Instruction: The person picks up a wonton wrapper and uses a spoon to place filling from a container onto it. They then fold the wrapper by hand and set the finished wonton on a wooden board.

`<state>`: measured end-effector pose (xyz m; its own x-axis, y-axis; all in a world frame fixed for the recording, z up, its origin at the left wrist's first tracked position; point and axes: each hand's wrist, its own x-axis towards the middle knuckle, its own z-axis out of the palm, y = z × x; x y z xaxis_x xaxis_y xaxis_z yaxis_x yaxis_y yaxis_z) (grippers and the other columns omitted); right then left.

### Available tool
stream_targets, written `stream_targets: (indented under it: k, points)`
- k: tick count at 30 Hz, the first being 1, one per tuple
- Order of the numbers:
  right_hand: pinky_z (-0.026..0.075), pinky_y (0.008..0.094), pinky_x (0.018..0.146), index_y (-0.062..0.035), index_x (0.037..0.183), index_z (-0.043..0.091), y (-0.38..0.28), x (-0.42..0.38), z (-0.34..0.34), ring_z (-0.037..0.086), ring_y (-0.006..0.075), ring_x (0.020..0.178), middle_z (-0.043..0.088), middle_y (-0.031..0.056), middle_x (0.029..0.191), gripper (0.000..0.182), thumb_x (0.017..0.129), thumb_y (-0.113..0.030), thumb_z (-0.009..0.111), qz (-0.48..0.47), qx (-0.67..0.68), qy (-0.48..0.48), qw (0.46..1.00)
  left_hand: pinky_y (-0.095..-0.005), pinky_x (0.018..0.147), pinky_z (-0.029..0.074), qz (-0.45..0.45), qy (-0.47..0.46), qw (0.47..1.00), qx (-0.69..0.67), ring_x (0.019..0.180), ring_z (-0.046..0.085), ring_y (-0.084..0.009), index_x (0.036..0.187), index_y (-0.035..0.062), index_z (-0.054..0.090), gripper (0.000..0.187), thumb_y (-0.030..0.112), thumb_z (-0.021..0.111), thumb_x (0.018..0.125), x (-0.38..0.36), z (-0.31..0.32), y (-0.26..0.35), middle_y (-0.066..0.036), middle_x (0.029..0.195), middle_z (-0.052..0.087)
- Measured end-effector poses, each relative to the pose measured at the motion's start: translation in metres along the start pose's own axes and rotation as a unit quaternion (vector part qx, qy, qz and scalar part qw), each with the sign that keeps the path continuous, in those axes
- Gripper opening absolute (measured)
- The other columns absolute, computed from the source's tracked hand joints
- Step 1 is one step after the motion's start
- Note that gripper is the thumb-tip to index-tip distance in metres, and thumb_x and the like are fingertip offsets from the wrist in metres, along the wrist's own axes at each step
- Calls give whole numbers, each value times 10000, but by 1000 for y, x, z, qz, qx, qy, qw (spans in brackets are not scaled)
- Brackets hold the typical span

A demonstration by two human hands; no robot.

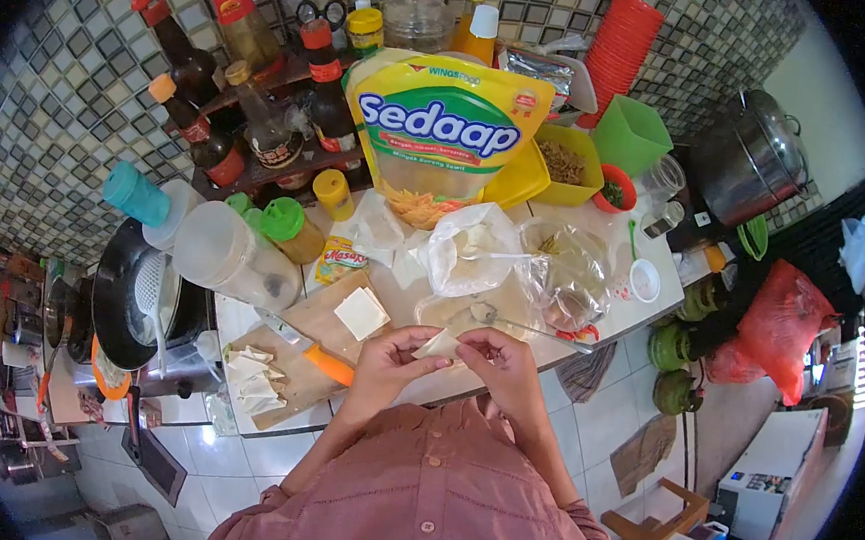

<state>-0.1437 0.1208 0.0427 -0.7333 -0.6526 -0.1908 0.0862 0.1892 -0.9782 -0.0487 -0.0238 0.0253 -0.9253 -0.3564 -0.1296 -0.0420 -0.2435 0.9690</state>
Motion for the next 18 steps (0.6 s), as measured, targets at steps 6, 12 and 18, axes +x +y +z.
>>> stream_targets:
  k: [6, 12, 18]
  points:
    - [434, 220, 638, 15, 938, 604, 1, 1, 0, 537, 81, 697, 606, 44, 783, 164, 820, -99, 608, 7, 17, 5, 1000, -234, 773, 486, -59, -15, 996, -67, 847, 611, -141, 1063, -54, 559, 278, -23, 609, 791, -3, -3, 7, -111, 975, 623]
    - [421, 208, 621, 20, 945, 599, 5, 0, 0, 522, 71, 715, 605, 49, 786, 177, 824, -109, 609, 21, 39, 12, 999, -249, 765, 493, -28, 4, 999, -40, 858, 622, -177, 1038, -86, 559, 244, -20, 592, 805, -3, -1, 2, -136, 929, 632]
    - [400, 181, 500, 28, 957, 588, 7, 0, 0, 500, 58, 608, 596, 53, 771, 209, 826, -132, 616, -21, 18, 16, 999, -246, 755, 493, -25, 20, 997, -64, 835, 625, -177, 1024, -93, 567, 227, -13, 586, 813, 0, 2, -2, -127, 910, 636]
